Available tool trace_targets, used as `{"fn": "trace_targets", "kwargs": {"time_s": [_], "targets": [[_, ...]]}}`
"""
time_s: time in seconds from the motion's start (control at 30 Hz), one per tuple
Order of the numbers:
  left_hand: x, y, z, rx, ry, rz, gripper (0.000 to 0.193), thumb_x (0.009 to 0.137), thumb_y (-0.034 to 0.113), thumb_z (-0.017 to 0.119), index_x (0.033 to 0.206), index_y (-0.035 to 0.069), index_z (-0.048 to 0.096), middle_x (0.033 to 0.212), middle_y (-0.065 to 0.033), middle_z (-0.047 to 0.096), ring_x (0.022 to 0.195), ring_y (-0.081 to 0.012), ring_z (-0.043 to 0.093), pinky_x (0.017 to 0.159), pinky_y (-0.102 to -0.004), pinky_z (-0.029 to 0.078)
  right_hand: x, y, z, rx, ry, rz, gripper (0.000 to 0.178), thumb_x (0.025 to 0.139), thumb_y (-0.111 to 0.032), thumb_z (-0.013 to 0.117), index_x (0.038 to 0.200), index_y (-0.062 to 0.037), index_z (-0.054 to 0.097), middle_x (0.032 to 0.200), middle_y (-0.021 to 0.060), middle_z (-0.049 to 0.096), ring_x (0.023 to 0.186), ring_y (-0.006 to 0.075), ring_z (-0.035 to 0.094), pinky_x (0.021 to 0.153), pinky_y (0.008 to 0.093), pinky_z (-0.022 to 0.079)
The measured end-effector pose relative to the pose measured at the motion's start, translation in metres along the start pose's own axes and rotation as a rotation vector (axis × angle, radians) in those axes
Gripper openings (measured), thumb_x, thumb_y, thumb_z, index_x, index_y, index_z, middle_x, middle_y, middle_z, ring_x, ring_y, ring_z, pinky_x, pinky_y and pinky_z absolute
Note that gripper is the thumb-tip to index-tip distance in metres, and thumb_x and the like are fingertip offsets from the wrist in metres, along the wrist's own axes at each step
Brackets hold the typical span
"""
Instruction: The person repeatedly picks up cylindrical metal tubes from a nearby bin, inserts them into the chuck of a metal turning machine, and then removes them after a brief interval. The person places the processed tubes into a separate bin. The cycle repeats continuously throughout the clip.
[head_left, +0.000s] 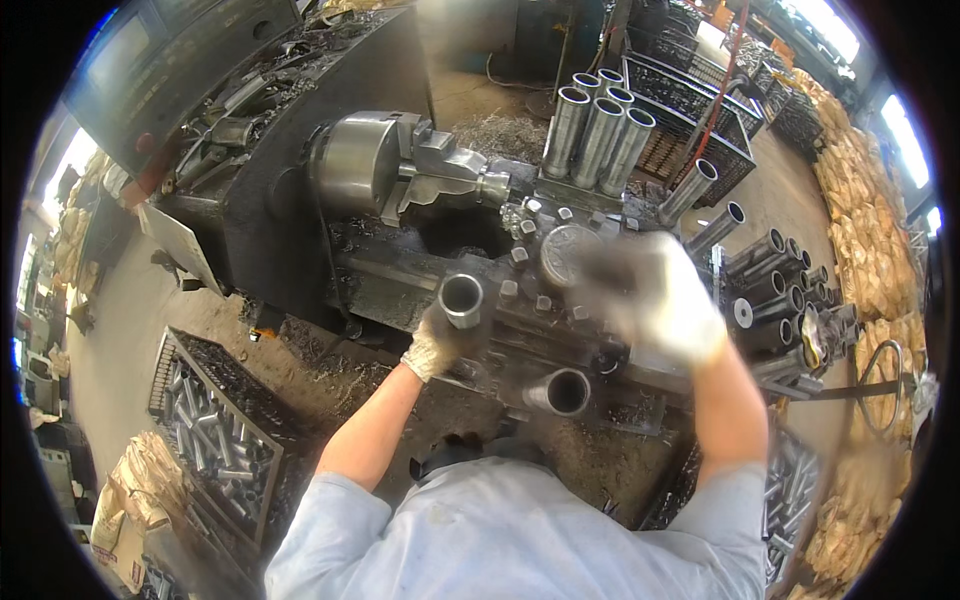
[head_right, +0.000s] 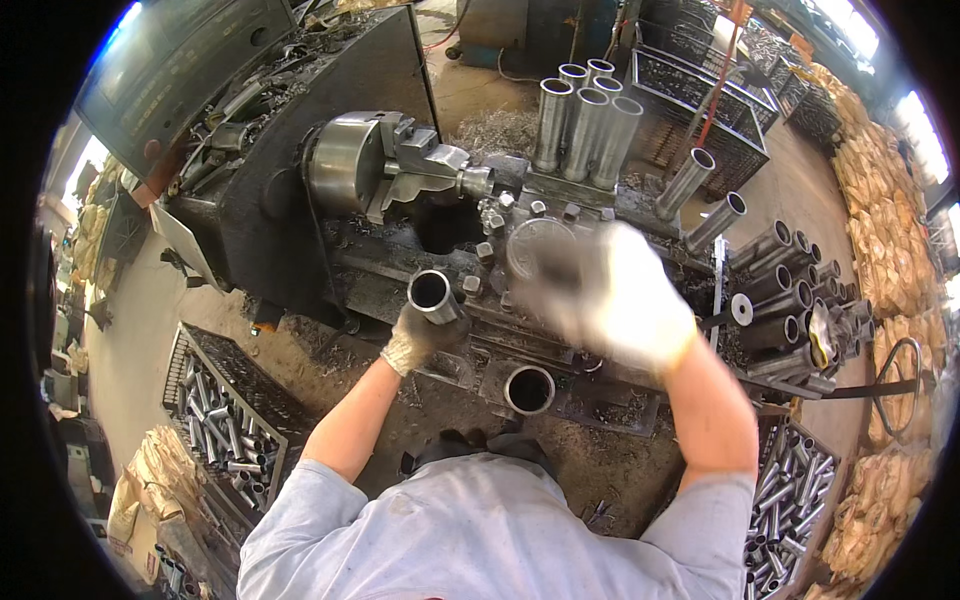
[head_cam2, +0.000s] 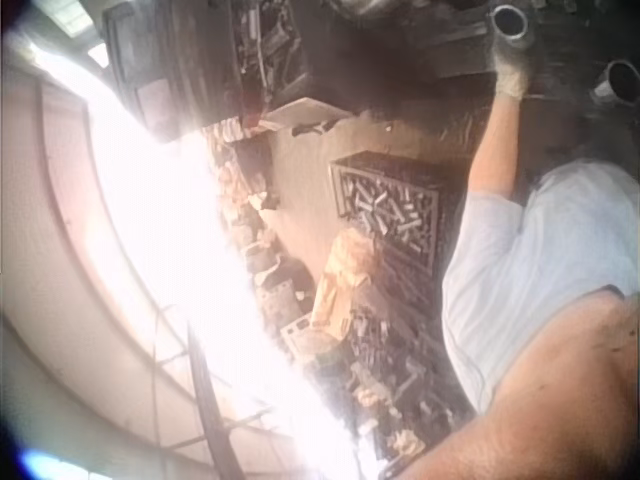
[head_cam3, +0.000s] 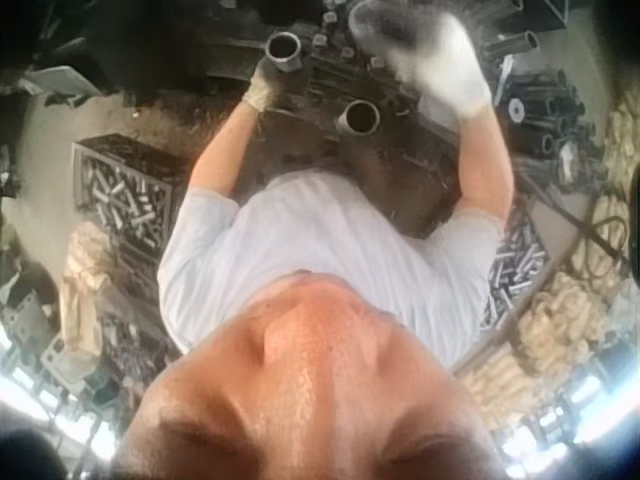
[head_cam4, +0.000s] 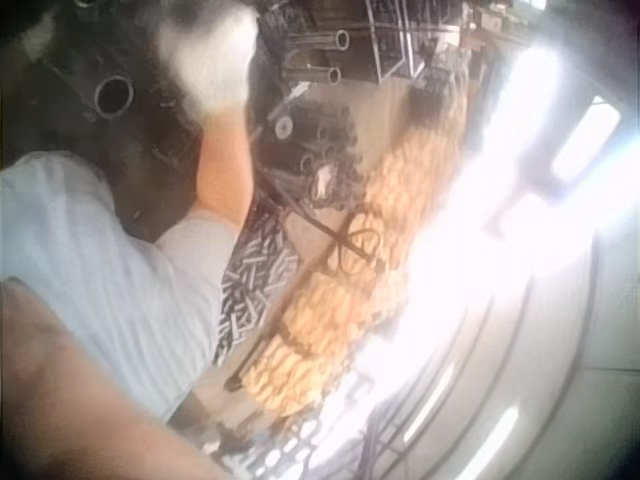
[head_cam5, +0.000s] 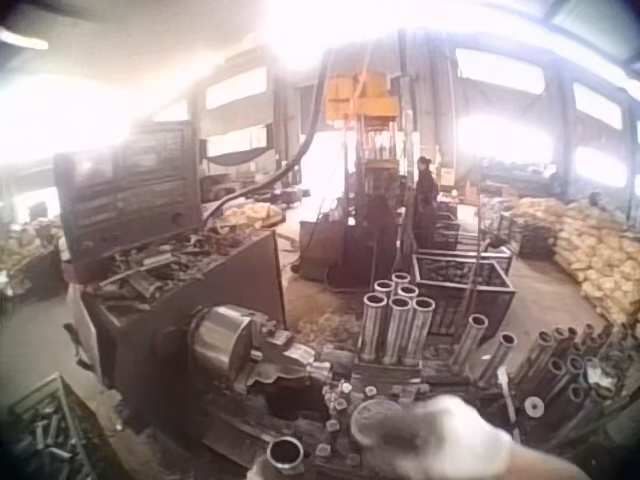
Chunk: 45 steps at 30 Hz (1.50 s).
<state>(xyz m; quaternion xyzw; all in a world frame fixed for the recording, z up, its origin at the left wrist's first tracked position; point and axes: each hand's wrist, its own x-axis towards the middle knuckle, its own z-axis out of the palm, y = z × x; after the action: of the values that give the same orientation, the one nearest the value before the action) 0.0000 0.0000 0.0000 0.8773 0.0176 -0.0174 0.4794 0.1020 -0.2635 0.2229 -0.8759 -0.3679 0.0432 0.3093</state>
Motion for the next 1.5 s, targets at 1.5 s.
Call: {"fn": "trace_targets", "kwargs": {"time_s": [1.5], "targets": [[0.119,0.009,-0.211,0.559,0.565,0.58,0.093,0.074,0.041,0.092,0.15,0.005,0.051,0.153,-0.0219,0.054,0.149,-0.045,0.045,0.13,-0.054,0.031,0.082,-0.077,0.015,-0.971,0.102,0.234,0.049,0.074,-0.039,0.086,0.105,-0.0036,0.074,0.098,0.0209,0.077,0.093,0.0397,0.077,0.084,0.0493,0.062]]}}
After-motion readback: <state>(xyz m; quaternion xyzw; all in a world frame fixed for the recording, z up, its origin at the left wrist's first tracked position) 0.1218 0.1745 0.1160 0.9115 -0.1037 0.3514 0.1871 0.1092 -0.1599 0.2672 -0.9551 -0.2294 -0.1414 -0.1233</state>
